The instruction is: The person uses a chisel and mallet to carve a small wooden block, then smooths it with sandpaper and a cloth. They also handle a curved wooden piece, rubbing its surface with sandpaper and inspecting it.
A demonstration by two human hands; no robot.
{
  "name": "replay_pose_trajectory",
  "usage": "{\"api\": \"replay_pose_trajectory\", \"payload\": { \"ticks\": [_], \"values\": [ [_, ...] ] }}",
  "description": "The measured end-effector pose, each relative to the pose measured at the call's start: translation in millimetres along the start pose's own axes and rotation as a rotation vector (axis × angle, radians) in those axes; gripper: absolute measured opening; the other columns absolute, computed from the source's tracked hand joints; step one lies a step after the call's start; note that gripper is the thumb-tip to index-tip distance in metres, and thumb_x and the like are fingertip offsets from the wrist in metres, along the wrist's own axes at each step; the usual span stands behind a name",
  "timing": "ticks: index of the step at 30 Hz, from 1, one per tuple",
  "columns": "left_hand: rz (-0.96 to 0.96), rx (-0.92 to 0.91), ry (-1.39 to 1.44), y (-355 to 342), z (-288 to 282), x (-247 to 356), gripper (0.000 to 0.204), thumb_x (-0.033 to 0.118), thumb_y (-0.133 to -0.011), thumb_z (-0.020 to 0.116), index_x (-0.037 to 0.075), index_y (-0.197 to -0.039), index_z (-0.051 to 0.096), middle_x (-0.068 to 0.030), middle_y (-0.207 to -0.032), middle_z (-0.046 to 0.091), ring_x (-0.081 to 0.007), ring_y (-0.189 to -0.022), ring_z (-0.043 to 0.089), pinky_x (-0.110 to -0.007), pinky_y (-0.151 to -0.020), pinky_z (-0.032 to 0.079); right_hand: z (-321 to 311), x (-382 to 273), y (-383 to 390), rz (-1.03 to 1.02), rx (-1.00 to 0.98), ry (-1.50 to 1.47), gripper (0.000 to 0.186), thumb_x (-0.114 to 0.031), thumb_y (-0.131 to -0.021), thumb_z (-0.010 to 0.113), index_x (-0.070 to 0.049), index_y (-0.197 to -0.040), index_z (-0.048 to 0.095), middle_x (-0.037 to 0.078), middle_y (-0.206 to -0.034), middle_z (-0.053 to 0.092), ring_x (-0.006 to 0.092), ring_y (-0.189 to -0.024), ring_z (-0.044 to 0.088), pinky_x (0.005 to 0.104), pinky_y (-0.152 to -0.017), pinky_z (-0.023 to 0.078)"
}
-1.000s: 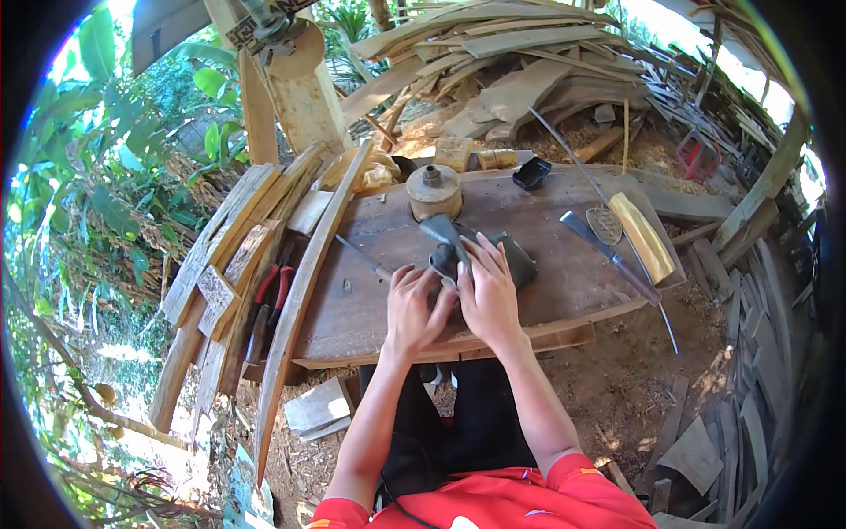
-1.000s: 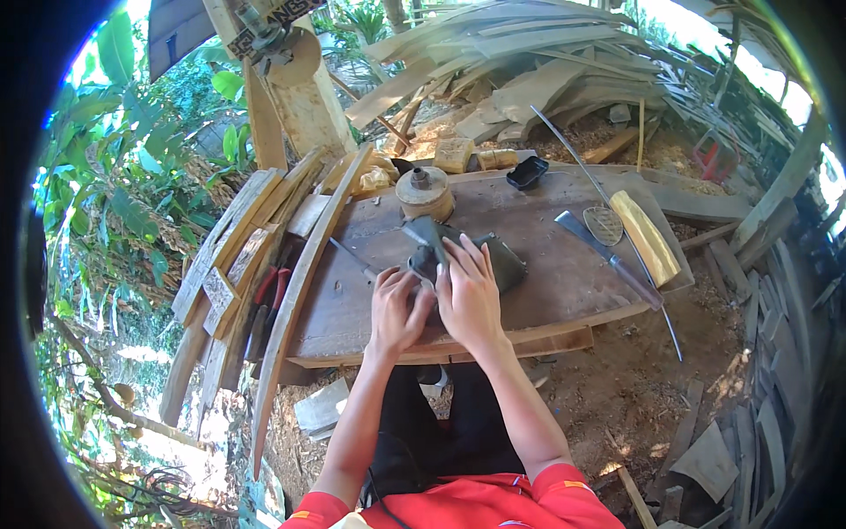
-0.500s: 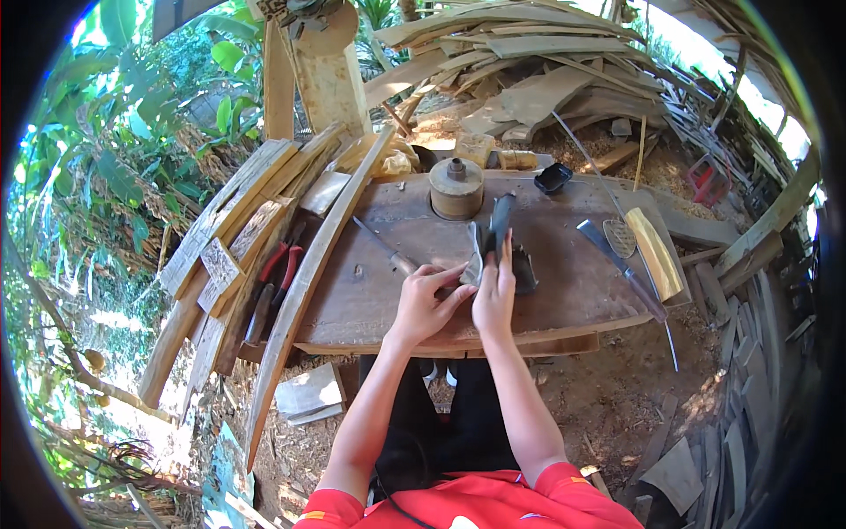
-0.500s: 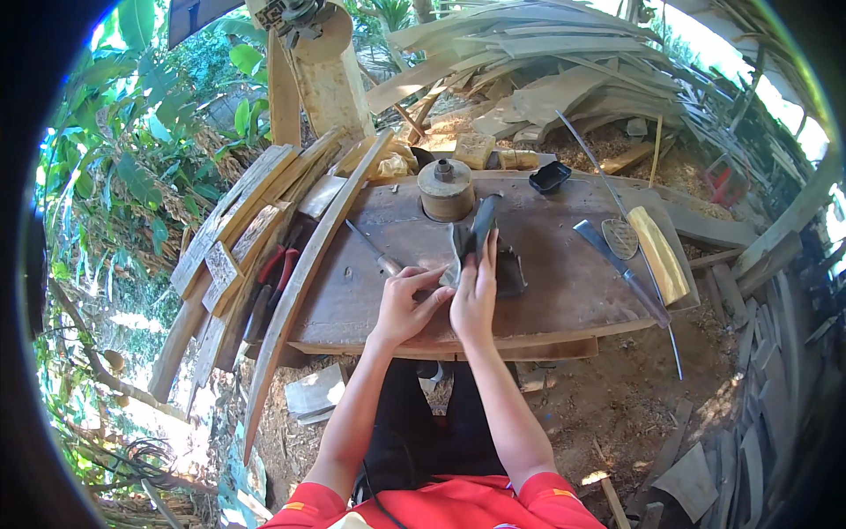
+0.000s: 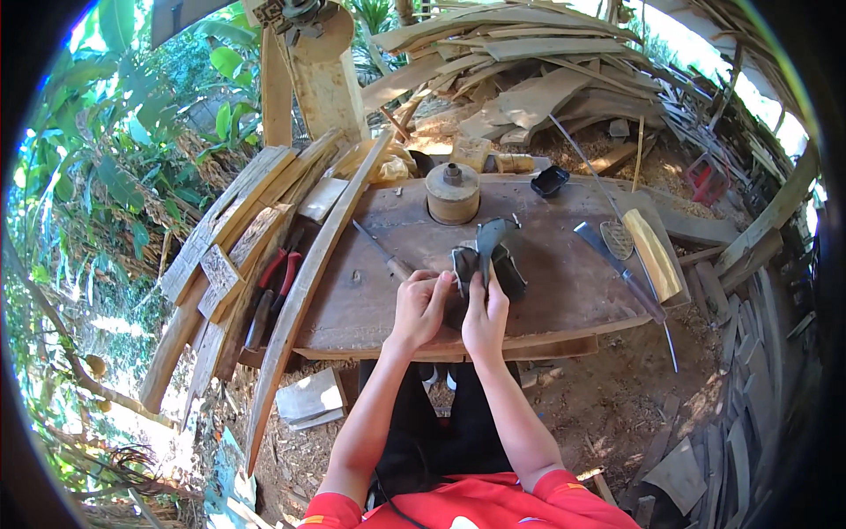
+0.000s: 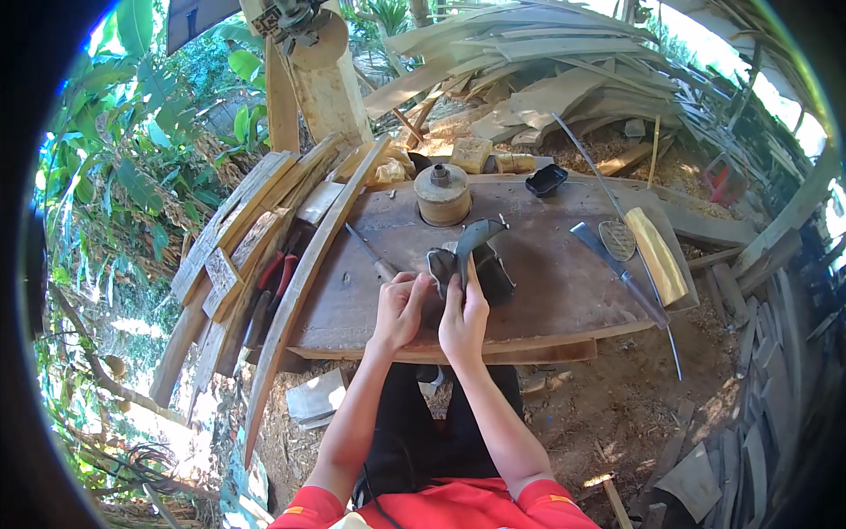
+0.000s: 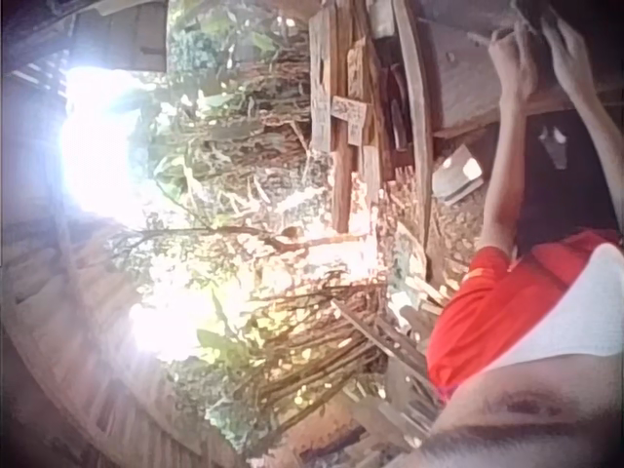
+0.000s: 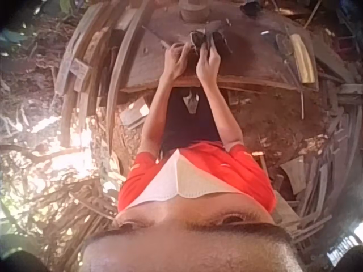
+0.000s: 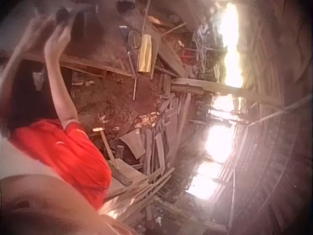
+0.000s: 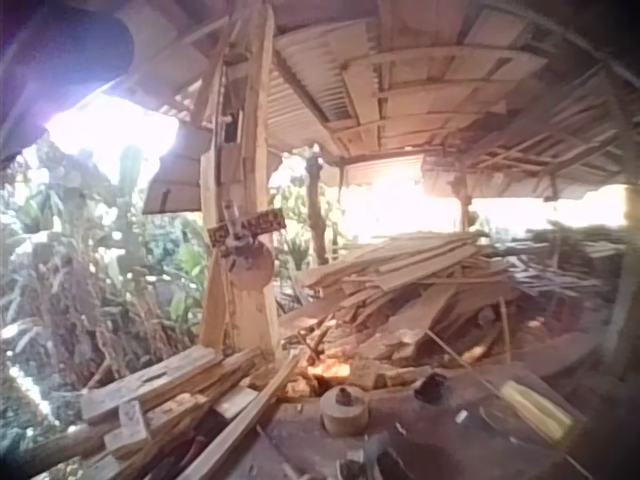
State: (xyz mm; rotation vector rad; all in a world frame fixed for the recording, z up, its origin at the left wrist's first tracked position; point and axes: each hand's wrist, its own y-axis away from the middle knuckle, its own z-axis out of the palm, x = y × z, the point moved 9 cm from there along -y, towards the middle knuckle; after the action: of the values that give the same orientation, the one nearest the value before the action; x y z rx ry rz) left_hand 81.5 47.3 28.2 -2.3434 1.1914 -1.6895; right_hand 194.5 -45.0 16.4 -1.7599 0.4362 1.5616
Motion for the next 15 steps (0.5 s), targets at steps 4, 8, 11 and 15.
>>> {"api": "replay_pose_trajectory", "payload": {
  "ticks": [4,8,11,15],
  "values": [
    [0.274,0.01,-0.168,15,9,45,0.03,0.018,-0.107,0.062,-0.003,-0.124,0.074,-0.0237,-0.129,0.074,-0.0406,-0.114,0.073,-0.048,-0.107,0.052,-17,-10,23,-0.12,0.177,-0.074,0.039,-0.008,-0.114,0.047,0.007,-0.149,0.055,0.016,-0.123,0.074,0.016,-0.108,0.067,0.0313,-0.095,0.052],
    [0.039,0.045,0.219,26,11,73,0.029,0.012,-0.108,0.062,-0.005,-0.129,0.073,-0.0247,-0.151,0.062,-0.0321,-0.136,0.063,-0.041,-0.112,0.048,-30,-20,47,-0.066,0.224,-0.291,0.038,-0.012,-0.115,0.046,0.009,-0.143,0.058,0.014,-0.126,0.072,0.019,-0.117,0.067,0.0337,-0.101,0.05],
    [-0.11,0.114,0.419,31,23,42,0.03,0.013,-0.11,0.061,-0.005,-0.133,0.07,-0.0211,-0.154,0.061,-0.0221,-0.136,0.061,-0.036,-0.111,0.048,-20,-36,57,-0.102,0.223,-0.322,0.039,-0.017,-0.115,0.048,0.007,-0.143,0.06,0.012,-0.13,0.071,0.0176,-0.12,0.064,0.0333,-0.106,0.048],
    [-0.241,0.1,0.596,36,46,23,0.015,0.012,-0.113,0.057,0.001,-0.122,0.052,-0.0034,-0.108,0.066,-0.0096,-0.099,0.06,-0.031,-0.089,0.052,-14,-23,51,-0.044,0.159,-0.329,0.041,-0.017,-0.115,0.049,0.006,-0.147,0.059,0.012,-0.136,0.069,0.0169,-0.124,0.062,0.0334,-0.109,0.046]
  ]
}}
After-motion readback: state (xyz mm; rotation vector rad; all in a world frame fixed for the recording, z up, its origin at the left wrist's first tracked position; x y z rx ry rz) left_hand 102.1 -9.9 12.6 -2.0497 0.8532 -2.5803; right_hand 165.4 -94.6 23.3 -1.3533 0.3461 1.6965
